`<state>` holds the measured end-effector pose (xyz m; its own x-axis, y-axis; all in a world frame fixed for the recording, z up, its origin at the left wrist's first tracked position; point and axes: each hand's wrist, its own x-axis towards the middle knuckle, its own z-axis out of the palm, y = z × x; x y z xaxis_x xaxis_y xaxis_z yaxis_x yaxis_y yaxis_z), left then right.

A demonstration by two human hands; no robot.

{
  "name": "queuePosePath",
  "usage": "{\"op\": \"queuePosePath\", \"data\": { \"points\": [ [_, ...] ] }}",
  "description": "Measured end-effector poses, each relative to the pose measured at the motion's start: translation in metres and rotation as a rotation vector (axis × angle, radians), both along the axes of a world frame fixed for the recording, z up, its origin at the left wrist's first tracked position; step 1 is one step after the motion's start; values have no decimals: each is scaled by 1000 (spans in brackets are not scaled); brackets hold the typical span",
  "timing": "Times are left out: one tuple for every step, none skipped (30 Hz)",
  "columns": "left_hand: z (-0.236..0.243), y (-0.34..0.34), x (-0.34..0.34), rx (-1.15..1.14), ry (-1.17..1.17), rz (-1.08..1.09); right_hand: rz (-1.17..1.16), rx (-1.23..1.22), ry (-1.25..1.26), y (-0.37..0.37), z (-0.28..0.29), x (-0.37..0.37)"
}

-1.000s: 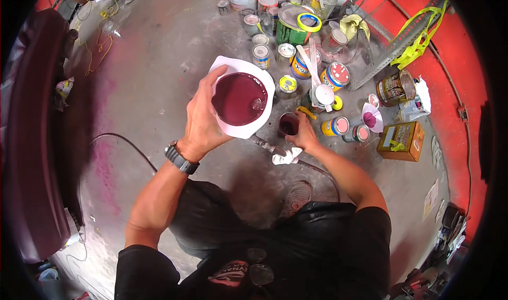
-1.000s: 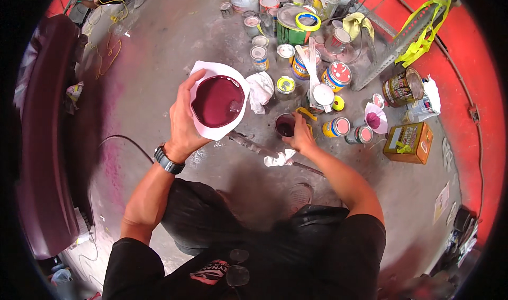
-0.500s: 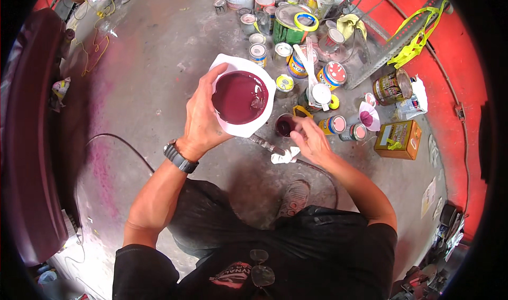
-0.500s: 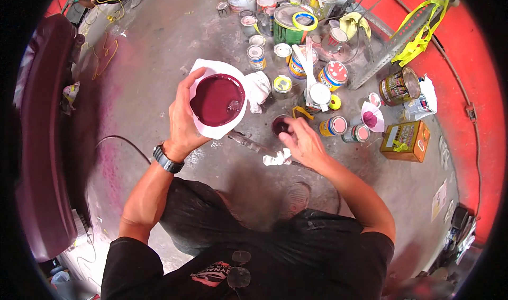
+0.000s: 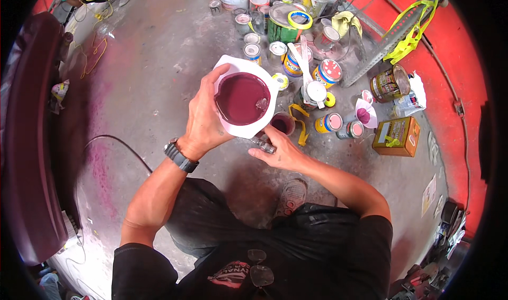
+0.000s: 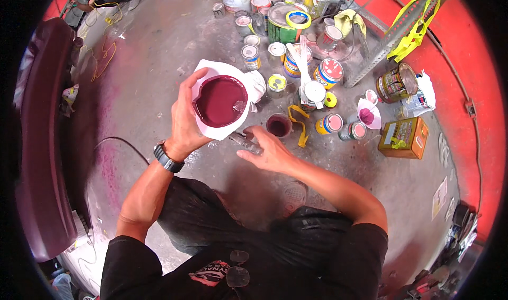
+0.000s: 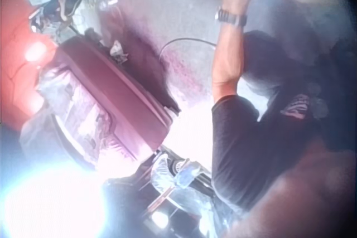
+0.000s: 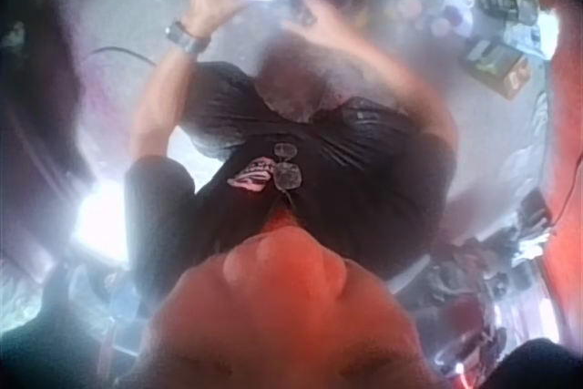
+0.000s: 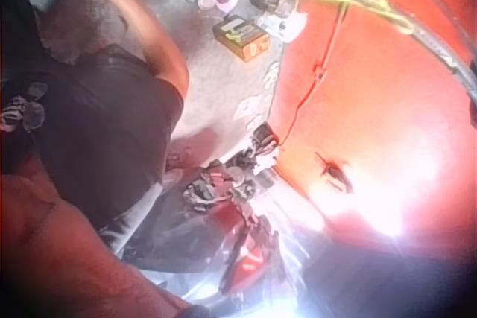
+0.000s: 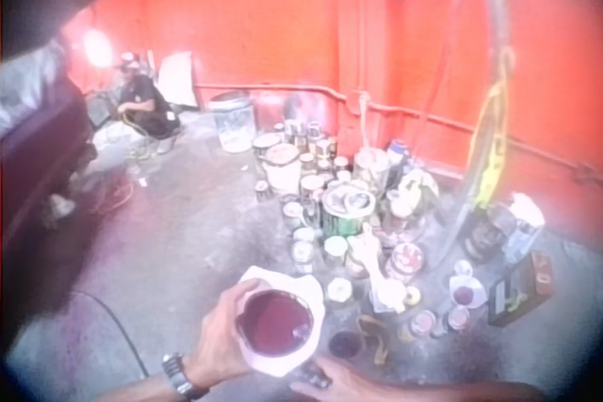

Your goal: The person prepares paint for a spray gun by stirring the mixture with a stick, wiping the stick with a cloth, and then pouring the paint from a cup into the canister of the spray gun through a paper filter.

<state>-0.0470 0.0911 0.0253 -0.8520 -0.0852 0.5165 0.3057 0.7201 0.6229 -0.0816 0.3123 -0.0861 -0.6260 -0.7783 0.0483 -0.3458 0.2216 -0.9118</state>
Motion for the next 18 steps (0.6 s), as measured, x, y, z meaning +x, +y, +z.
{"op": "queuePosePath", "data": {
  "points": [
    [0, 1, 0, 13, -32, 8, -16, -18, 15, -1, -3, -1],
    [-1, 1, -1, 16, -21, -6, -56, -56, 33, -1, -5, -1],
    [-1, 2, -2, 44, -18, -20, -39, -36, 28, -1, -7, -2],
    [-1, 3, -3, 72, -38, -20, -25, -60, 75, -1, -8, -3],
    [-2, 4, -3, 74, -17, -37, -34, -87, 128, -1, -9, -3],
    [-2, 4, -4, 61, -12, -28, -12, -82, 121, 0, -10, -3],
    [-2, 5, -4, 44, -25, -9, 18, -69, 103, 0, -10, -2],
    [-2, 6, -4, 49, -8, -21, 8, -47, 133, 1, -9, -1],
    [-2, 7, -4, 72, -34, -33, 46, -57, 85, 1, -9, 0],
    [-2, 9, -4, 91, -70, -41, 44, -23, -111, 2, -7, 3],
    [-1, 10, -3, 97, -61, -45, 20, -14, -250, 4, -6, 5],
    [-1, 11, -3, 84, -51, -49, 42, 16, -308, 5, -4, 8],
    [0, 13, -2, 70, -64, -41, 21, 6, -224, 8, -3, 11],
    [0, 16, -2, 82, -38, -54, -15, -26, -114, 10, -2, 13],
    [0, 18, -1, 86, -49, -65, -1, 5, -136, 14, 0, 14],
    [0, 20, 1, 88, -80, -70, -17, -45, -102, 18, 1, 15],
    [-1, 23, 2, 99, -61, -77, -57, -96, -67, 22, 1, 16],
    [-1, 26, 3, 106, -89, -91, -36, -86, -71, 27, 1, 16]
  ]
}}
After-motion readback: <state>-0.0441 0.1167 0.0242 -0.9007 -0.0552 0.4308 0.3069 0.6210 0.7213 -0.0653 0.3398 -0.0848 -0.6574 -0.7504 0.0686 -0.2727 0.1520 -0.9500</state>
